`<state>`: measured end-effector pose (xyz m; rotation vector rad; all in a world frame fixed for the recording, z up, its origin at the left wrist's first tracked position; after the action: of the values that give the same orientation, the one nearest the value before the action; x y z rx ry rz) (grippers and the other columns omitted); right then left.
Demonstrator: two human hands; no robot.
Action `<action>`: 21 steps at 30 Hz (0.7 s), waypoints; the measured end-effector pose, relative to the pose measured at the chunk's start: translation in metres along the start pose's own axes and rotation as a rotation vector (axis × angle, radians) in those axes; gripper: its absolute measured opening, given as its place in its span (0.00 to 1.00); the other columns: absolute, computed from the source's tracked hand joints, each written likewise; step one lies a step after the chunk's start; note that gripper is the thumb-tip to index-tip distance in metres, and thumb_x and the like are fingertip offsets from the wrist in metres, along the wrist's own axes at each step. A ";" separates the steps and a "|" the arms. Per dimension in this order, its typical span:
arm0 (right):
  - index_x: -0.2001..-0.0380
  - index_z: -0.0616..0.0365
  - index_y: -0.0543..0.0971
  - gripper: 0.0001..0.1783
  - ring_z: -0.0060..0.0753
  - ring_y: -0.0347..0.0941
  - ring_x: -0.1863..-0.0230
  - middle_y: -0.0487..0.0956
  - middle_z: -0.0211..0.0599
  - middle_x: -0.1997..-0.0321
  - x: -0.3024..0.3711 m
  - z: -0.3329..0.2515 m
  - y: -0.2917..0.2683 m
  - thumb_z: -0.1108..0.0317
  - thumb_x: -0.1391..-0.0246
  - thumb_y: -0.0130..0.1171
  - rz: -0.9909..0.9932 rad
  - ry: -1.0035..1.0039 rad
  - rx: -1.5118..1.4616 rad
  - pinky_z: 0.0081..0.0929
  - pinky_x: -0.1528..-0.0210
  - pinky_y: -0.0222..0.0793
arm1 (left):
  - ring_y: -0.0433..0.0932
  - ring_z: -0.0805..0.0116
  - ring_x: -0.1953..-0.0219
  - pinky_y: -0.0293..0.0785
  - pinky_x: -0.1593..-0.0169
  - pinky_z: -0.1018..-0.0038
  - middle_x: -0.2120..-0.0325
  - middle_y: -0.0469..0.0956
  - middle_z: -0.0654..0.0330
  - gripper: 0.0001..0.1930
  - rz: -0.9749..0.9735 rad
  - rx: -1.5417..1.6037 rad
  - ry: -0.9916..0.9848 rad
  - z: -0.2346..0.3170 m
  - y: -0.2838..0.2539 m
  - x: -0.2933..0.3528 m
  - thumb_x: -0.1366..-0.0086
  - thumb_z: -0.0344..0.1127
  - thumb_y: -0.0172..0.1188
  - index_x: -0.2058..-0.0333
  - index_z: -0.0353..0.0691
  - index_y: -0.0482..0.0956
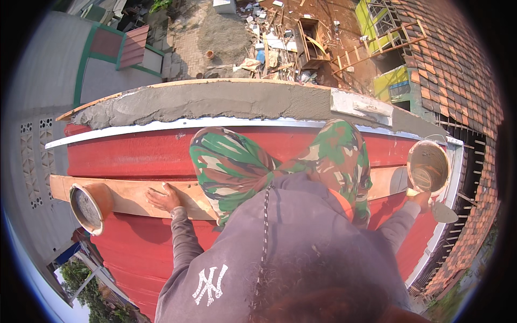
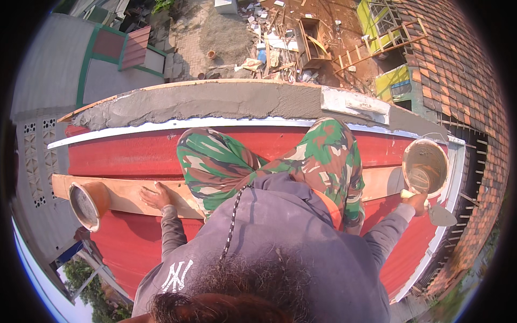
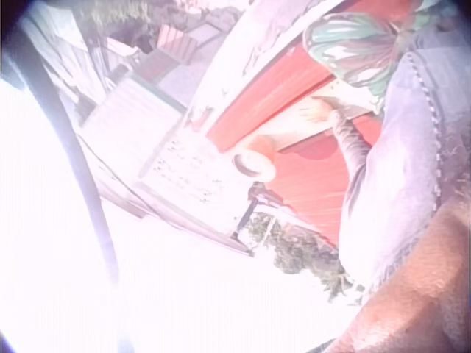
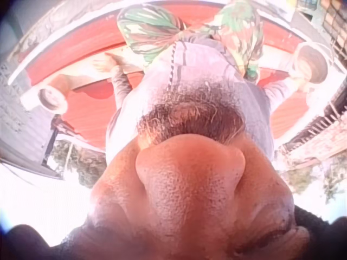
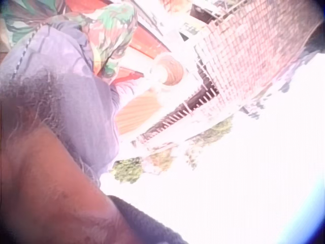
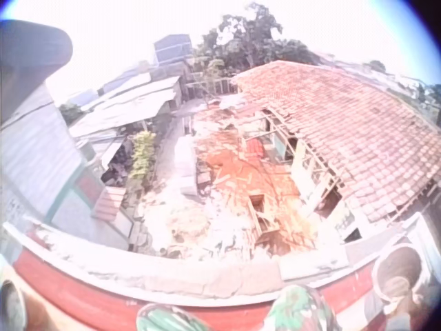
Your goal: The person applies cement mortar along the edge of a roof ridge using a trowel, scooping the mixture from a bucket and smoothing it into place.
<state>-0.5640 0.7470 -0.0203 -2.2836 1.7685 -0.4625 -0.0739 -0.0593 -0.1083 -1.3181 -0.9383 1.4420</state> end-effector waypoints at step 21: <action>0.30 0.53 0.62 0.38 0.61 0.73 0.34 0.63 0.49 0.27 0.512 -0.202 0.303 0.49 0.36 0.63 -1.689 -0.112 -0.851 0.74 0.43 0.77 | 0.41 0.41 0.18 0.37 0.19 0.45 0.21 0.49 0.43 0.42 0.036 -0.029 0.063 0.016 0.001 0.012 0.26 0.60 0.52 0.23 0.41 0.56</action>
<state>-0.7947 0.1794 0.1173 -3.6927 -0.6271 0.3414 -0.0895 -0.0468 -0.1105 -1.4002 -0.9008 1.4110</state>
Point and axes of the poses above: each hand's wrist, its own x-axis away from the middle knuckle, its own y-axis out of the palm, z = x × y, the point moved 3 cm from there along -x, towards the middle knuckle
